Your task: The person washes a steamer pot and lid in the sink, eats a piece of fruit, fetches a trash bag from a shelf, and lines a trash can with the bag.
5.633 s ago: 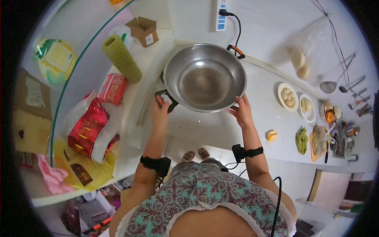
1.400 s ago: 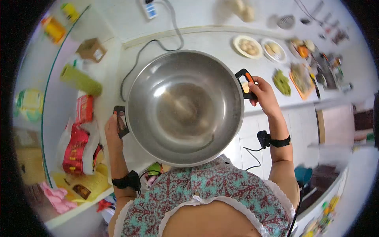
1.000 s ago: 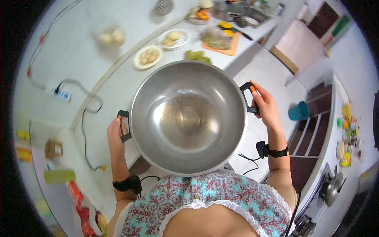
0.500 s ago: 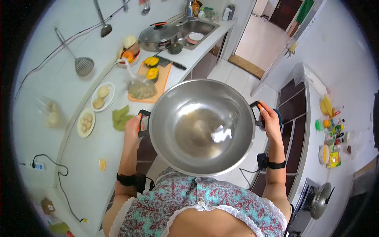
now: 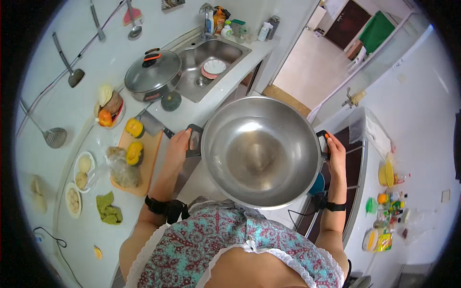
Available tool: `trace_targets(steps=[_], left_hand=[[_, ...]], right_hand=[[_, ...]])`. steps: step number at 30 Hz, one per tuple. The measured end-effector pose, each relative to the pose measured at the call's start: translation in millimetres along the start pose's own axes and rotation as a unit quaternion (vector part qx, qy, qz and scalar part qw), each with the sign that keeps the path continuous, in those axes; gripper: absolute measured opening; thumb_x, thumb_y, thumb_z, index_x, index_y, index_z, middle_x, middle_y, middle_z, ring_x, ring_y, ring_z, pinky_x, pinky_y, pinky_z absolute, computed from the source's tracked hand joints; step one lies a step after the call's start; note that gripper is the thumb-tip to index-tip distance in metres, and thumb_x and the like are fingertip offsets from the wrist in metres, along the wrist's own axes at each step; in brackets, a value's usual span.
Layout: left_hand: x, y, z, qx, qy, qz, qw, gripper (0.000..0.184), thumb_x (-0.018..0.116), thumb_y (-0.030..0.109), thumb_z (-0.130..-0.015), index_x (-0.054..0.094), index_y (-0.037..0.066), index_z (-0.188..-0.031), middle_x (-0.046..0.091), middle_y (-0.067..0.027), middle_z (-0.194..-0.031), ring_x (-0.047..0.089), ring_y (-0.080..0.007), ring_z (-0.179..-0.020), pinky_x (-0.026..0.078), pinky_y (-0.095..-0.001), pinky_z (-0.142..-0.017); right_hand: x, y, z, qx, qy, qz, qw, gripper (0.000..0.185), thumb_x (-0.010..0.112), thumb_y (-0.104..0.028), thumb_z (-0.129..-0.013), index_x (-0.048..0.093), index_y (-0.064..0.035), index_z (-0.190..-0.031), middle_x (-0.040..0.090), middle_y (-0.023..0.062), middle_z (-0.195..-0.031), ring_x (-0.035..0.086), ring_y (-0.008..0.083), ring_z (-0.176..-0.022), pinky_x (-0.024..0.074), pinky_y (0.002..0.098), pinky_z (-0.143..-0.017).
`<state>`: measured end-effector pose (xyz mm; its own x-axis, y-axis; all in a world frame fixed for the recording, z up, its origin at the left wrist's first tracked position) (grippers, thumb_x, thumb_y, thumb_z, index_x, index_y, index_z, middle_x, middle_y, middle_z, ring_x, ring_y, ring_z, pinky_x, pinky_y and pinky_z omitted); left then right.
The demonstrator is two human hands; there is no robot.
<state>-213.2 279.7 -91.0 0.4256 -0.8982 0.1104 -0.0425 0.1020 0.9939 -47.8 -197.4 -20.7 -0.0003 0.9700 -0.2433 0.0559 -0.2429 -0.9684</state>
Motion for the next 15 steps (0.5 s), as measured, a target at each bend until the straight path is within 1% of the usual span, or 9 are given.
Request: trace_targets(steps=[1,2,3,5,6,10,12,13,15], left_hand=[[10,1,-16,-0.014,0.017,0.019,1.0,0.027,0.047,0.026,-0.094,0.058,0.007,-0.078,0.046,0.0045,-0.064,0.038,-0.0054,-0.059,0.028,-0.0218,-0.055],[20,4,-36,-0.013,0.026,0.019,0.999,0.027,0.047,0.026,-0.094,0.058,0.007,-0.078,0.046,0.0045,-0.064,0.038,-0.0054,-0.059,0.028,-0.0218,-0.055],[28,5,-55,-0.004,0.05,0.022,0.998,0.026,0.047,0.026,-0.094,0.059,0.006,-0.084,0.046,0.0047,-0.064,0.038,-0.0053,-0.059,0.029,-0.0216,-0.055],[35,-4,-89,0.003,0.096,0.01,0.995,0.027,0.046,0.025,-0.094,0.061,0.003,-0.099,0.046,0.0048,-0.065,0.04,-0.0055,-0.059,0.03,-0.0215,-0.055],[40,-16,-102,-0.002,0.11,0.01,0.994,0.027,0.046,0.025,-0.094,0.061,0.003,-0.099,0.046,0.0048,-0.065,0.04,-0.0055,-0.059,0.03,-0.0215,-0.055],[58,-16,-167,0.001,0.16,0.03,0.987,0.028,0.046,0.028,-0.093,0.061,0.005,-0.095,0.046,0.004,-0.063,0.04,-0.0065,-0.057,0.03,-0.023,-0.053],[61,-24,-194,-0.027,0.199,0.042,0.979,0.028,0.046,0.029,-0.093,0.061,0.006,-0.089,0.046,0.0036,-0.062,0.04,-0.007,-0.056,0.03,-0.0235,-0.052],[61,-26,-207,-0.011,0.215,0.04,0.976,0.028,0.046,0.029,-0.093,0.06,0.007,-0.083,0.046,0.0032,-0.061,0.04,-0.008,-0.057,0.031,-0.0244,-0.052],[59,-42,-238,-0.013,0.249,0.045,0.967,0.028,0.047,0.029,-0.093,0.057,0.008,-0.079,0.046,0.0026,-0.06,0.041,-0.0081,-0.053,0.031,-0.024,-0.049]], right_hand=[[3,-5,-30,0.002,-0.004,-0.001,1.0,0.033,0.051,-0.023,-0.093,0.059,-0.0069,-0.121,0.047,-0.0069,-0.06,0.036,0.0018,-0.043,0.0246,0.0184,-0.039],[6,-11,-60,0.005,-0.008,-0.002,1.0,0.033,0.052,-0.023,-0.093,0.06,-0.0065,-0.12,0.047,-0.007,-0.06,0.035,0.0019,-0.043,0.0245,0.0185,-0.039],[8,-6,-106,-0.054,-0.012,-0.011,0.998,0.033,0.052,-0.023,-0.093,0.061,-0.0057,-0.119,0.047,-0.0069,-0.06,0.035,0.0018,-0.043,0.0243,0.0186,-0.039],[28,-17,-169,-0.065,-0.056,0.0,0.996,0.032,0.053,-0.023,-0.092,0.062,-0.0041,-0.116,0.048,-0.0062,-0.063,0.035,0.0019,-0.044,0.0239,0.0187,-0.039],[41,-24,-193,-0.033,-0.081,-0.029,0.996,0.032,0.053,-0.023,-0.091,0.062,-0.0045,-0.116,0.049,-0.0054,-0.064,0.035,0.0024,-0.044,0.0236,0.0187,-0.039],[89,-52,-314,-0.052,-0.132,-0.024,0.99,0.031,0.052,-0.022,-0.091,0.063,-0.004,-0.115,0.049,-0.0052,-0.061,0.036,0.0027,-0.044,0.0234,0.0188,-0.037],[125,-65,-369,-0.056,-0.176,-0.021,0.982,0.031,0.052,-0.021,-0.091,0.063,-0.0037,-0.114,0.049,-0.005,-0.061,0.036,0.0028,-0.043,0.0235,0.0189,-0.037],[141,-72,-394,-0.048,-0.175,-0.045,0.982,0.03,0.051,-0.02,-0.091,0.063,-0.0034,-0.113,0.05,-0.0045,-0.06,0.036,0.003,-0.042,0.0231,0.019,-0.036],[174,-85,-444,-0.042,-0.188,-0.069,0.979,0.029,0.05,-0.018,-0.09,0.065,-0.0032,-0.11,0.052,-0.003,-0.061,0.035,0.004,-0.04,0.0212,0.0189,-0.034]])
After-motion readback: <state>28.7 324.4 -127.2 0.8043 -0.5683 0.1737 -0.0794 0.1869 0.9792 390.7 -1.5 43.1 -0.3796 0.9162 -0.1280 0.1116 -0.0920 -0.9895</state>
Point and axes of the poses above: each hand's wrist, its own z-axis away from the middle knuckle, its own x-axis out of the palm, y = z × x, the point moved 9 cm from there along -z, towards the middle knuckle
